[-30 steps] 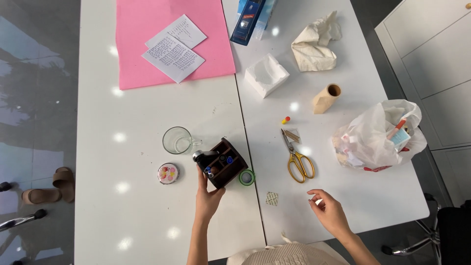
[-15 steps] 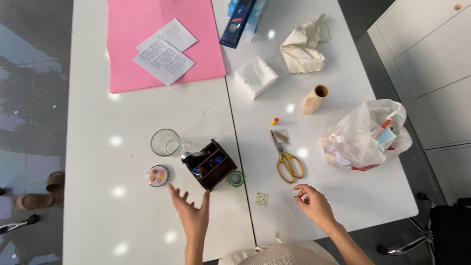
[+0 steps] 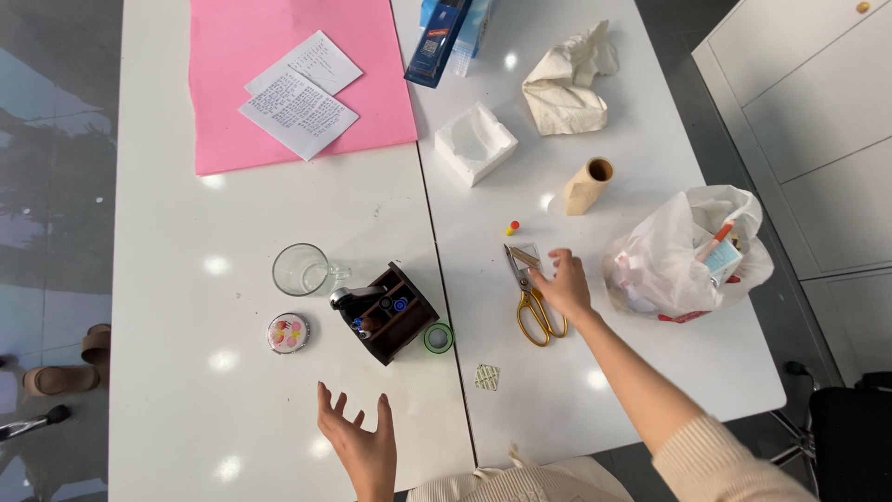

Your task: Unpacking various stationery items from a plastic bag and sorting them into a desk organizer.

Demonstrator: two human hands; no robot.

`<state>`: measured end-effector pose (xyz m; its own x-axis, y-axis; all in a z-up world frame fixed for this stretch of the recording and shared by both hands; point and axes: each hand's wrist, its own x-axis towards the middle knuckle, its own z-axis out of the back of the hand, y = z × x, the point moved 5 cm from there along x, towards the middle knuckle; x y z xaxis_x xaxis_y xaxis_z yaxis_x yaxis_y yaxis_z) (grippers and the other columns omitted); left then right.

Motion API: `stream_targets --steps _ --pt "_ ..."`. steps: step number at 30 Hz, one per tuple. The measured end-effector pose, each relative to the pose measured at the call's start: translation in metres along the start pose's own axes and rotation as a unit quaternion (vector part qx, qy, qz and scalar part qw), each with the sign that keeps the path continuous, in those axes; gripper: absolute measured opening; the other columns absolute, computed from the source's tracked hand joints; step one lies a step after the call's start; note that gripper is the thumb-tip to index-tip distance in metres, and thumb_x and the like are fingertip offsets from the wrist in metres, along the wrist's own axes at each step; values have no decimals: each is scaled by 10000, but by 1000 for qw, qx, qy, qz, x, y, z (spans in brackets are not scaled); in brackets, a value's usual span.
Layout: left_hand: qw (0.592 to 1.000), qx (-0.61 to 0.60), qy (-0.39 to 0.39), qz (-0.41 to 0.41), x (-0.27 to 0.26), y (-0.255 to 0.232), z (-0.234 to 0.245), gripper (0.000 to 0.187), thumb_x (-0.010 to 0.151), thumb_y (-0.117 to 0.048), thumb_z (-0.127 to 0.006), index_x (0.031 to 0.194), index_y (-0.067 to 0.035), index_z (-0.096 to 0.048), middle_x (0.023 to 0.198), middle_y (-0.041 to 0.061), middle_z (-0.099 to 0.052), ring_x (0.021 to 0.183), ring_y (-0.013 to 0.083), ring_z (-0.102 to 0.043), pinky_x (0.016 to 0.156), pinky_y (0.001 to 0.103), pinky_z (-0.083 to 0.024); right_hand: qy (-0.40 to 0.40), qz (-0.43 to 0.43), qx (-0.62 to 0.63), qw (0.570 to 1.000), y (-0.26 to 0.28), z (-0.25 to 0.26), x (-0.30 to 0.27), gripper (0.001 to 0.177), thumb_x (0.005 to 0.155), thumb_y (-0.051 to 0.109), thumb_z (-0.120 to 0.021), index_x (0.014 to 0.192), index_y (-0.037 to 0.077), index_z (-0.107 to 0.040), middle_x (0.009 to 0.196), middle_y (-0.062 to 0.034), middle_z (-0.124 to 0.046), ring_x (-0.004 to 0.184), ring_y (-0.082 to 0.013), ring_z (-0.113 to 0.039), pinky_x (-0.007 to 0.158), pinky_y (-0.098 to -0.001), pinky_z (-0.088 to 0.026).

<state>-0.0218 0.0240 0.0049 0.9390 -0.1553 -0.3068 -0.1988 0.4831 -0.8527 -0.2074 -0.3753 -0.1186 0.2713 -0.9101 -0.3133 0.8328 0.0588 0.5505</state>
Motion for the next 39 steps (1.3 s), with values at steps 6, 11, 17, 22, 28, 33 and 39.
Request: stream_targets --steps 6,11,17,22,28,33,39 --pt "999 -3 -36 -7 6 4 13 904 836 -111 -700 1602 -128 -219 1556 166 -350 1389 304 -464 1038 479 -491 41 -109 -49 992 19 -27 43 886 654 499 -893 1362 182 -464 1345 -70 -571 1294 -310 -490 999 -424 -450" --pt "999 2 -33 1 24 17 10 875 854 -148 -703 1594 -107 -239 1556 139 -377 1392 278 -464 1032 456 -510 76 -63 -84 991 28 -22 39 365 740 432 -843 874 138 -675 955 -71 -760 905 -293 -686 721 -406 -480" --pt "997 -17 -41 -71 67 -1 -1 409 988 -60 -538 1386 -146 -575 1332 45 -625 1153 170 -669 857 323 -584 133 173 -123 968 122 13 -25 365 1000 318 -567 1282 112 -674 1124 -26 -654 862 -244 -664 813 -365 -494" --pt "994 61 48 -82 115 -46 -5 521 961 -319 -639 1465 -267 -519 1356 -44 -647 1154 158 -609 883 334 -537 128 524 47 841 285 26 -102 163 907 29 -729 1024 135 -770 957 32 -770 884 -125 -703 748 -250 -576" --pt "966 148 57 -206 149 -48 -19 406 906 -146 -736 1308 -162 -687 1126 40 -746 1066 213 -691 892 368 -586 253 604 -127 745 317 -78 -102 178 862 54 -727 956 189 -794 883 -5 -801 870 -218 -672 795 -360 -610" --pt "964 145 98 -198 143 -58 -19 472 899 -73 -685 1365 -137 -642 1207 75 -693 1142 267 -650 942 398 -568 339 538 -183 750 310 -89 -97 215 911 159 -703 1109 195 -780 1111 -1 -791 1076 -238 -656 964 -407 -526" --pt "965 141 119 -183 145 -50 -22 485 924 1 -573 1382 -149 -629 1226 72 -675 1191 277 -629 998 410 -541 207 308 -130 920 218 -26 9 407 924 143 -698 1317 244 -692 1287 -57 -706 1277 -305 -598 1080 -463 -475"
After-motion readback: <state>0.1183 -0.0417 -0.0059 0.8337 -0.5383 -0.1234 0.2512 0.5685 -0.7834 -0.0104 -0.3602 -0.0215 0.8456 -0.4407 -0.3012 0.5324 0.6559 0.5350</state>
